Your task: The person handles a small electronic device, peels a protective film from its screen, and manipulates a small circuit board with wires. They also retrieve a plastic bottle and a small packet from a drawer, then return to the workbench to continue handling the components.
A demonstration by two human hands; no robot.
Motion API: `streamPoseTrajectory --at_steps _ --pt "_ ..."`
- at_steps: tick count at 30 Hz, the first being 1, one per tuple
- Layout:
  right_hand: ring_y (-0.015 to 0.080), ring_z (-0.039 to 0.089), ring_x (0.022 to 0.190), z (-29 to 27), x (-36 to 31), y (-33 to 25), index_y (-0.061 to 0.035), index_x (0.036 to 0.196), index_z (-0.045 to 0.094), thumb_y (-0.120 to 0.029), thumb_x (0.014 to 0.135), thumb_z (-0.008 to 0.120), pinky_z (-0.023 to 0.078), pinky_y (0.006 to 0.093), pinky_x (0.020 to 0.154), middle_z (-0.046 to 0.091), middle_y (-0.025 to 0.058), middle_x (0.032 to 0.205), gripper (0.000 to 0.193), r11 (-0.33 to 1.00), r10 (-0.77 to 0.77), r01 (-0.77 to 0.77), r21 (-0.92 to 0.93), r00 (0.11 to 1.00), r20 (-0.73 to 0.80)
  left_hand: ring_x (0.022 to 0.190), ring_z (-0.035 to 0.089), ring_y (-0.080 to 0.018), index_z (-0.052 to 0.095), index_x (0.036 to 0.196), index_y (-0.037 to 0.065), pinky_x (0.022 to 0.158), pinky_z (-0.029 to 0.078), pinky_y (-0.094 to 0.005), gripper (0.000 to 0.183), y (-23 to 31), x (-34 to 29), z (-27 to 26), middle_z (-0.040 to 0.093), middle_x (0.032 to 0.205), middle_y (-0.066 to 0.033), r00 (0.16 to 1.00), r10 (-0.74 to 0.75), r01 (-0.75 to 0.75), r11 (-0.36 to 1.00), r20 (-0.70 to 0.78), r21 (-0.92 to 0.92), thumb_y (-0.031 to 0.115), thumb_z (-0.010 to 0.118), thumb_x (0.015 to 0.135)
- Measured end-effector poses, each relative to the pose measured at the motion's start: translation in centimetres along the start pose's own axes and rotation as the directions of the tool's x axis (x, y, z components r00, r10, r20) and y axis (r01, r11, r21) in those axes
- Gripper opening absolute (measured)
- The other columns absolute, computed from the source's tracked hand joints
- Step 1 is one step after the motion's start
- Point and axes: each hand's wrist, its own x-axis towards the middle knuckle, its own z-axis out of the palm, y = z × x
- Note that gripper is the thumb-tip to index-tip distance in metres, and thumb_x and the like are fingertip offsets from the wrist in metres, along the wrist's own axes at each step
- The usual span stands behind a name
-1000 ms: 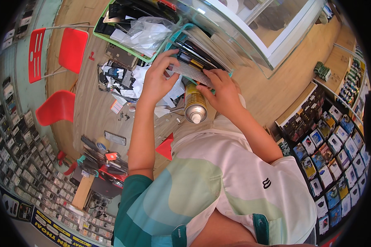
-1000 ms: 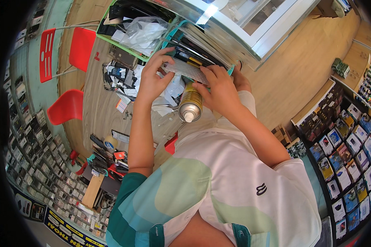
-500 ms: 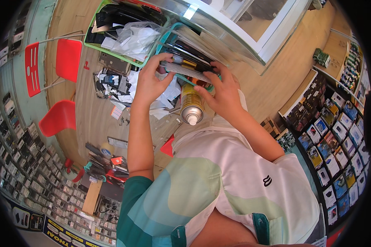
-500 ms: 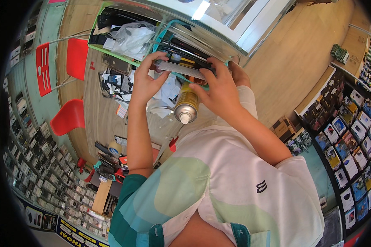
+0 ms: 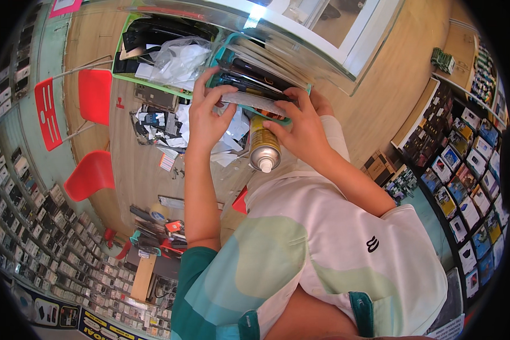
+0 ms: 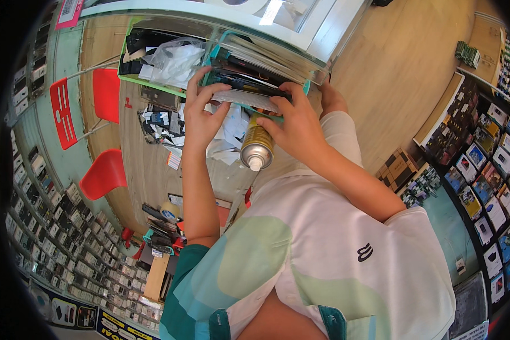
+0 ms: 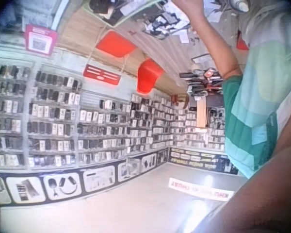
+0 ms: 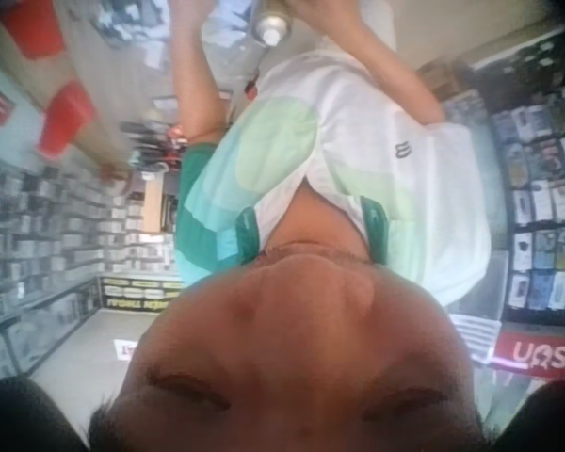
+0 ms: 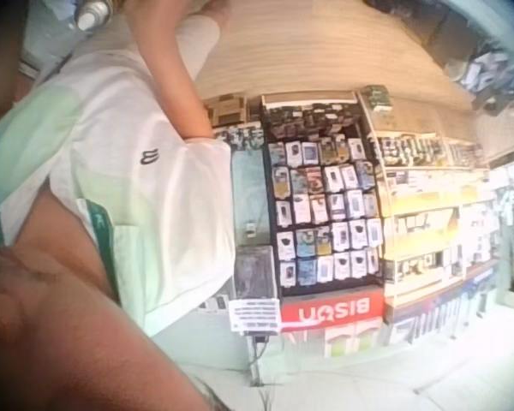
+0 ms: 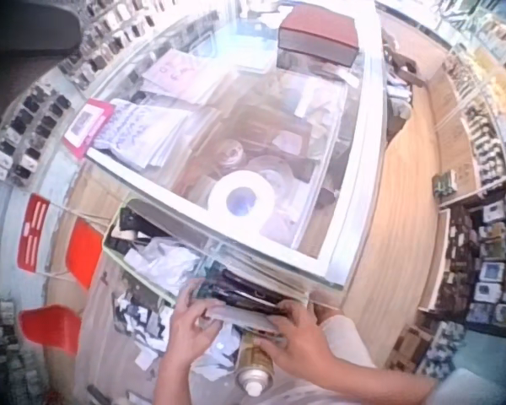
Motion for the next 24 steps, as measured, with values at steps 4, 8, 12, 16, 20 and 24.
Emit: streamPoseTrajectory --at_steps 4,8,12,16,20,24 --pt "0.0393 0.066 0.111 -0.3 -0.3 -0.2 0.0065 0.116 0.068 -0.024 0.083 0.086 0.060 0.0429 0.084 0.051 0.0230 0.143 0.049 0.999 -0.010 0.009 0.037 0.999 0.030 0.111 0.067 -0.0249 0.073 0.110 0.010 0.083 0.057 -0.0335 0.038 0.1 0.4 -0.4 0.063 0.138 -0.0092 0.995 0.062 -0.066 0.996 0.077 0.059 -0.005 0.075 0.075" --pt "0.0387 0.066 0.113 -0.7 0.2 0.3 0.0075 0.117 0.067 -0.026 0.084 0.085 0.060 0.0420 0.086 0.048 0.0224 0.147 0.050 0.993 -0.003 -0.002 0.117 0.999 0.043 0.110 0.067 -0.0264 0.070 0.110 0.009 0.082 0.057 -0.0331 0.036 1.0 0.9 -0.3 0.066 0.130 -0.0078 0.992 0.079 -0.088 0.991 0.096 0.100 -0.003 0.075 0.076" --pt "0.0400 0.063 0.116 -0.6 0.5 0.5 0.0086 0.117 0.066 -0.029 0.085 0.085 0.058 0.0436 0.090 0.052 0.0213 0.139 0.053 0.991 -0.021 0.035 0.126 0.994 -0.111 0.107 0.067 -0.0248 0.069 0.110 0.009 0.077 0.056 -0.0317 0.035 0.6 0.9 -0.2 0.066 0.124 -0.0070 0.992 0.076 -0.088 0.989 0.103 0.116 0.000 0.077 0.078" --pt "0.0366 0.061 0.111 -1.8 0.0 1.1 0.0048 0.114 0.070 -0.037 0.083 0.084 0.053 0.0447 0.089 0.061 0.0175 0.124 0.054 0.991 -0.012 0.005 -0.136 0.999 -0.050 0.105 0.067 -0.0232 0.069 0.110 0.010 0.074 0.056 -0.0311 0.034 0.1 0.7 0.0 0.066 0.122 -0.0061 0.993 0.072 -0.083 0.991 0.097 0.109 0.001 0.079 0.078" --pt "0.0325 0.061 0.105 -2.2 -0.4 2.1 0.0006 0.111 0.073 -0.042 0.080 0.083 0.048 0.0435 0.087 0.067 0.0136 0.119 0.053 0.952 -0.126 0.105 -0.288 0.990 -0.055 0.105 0.067 -0.0227 0.069 0.109 0.010 0.074 0.056 -0.0306 0.034 0.1 0.8 -0.1 0.066 0.122 -0.0058 0.991 0.081 -0.092 0.990 0.103 0.108 0.001 0.080 0.079" --pt "0.0325 0.061 0.105 -2.2 -1.0 3.1 0.0009 0.111 0.072 -0.043 0.080 0.083 0.048 0.0431 0.087 0.067 0.0138 0.123 0.055 0.941 -0.141 0.133 -0.311 0.990 -0.005 0.105 0.067 -0.0223 0.069 0.109 0.009 0.074 0.056 -0.0304 0.033 0.1 0.9 0.0 0.066 0.122 -0.0064 0.991 0.086 -0.097 0.990 0.106 0.105 0.001 0.079 0.079"
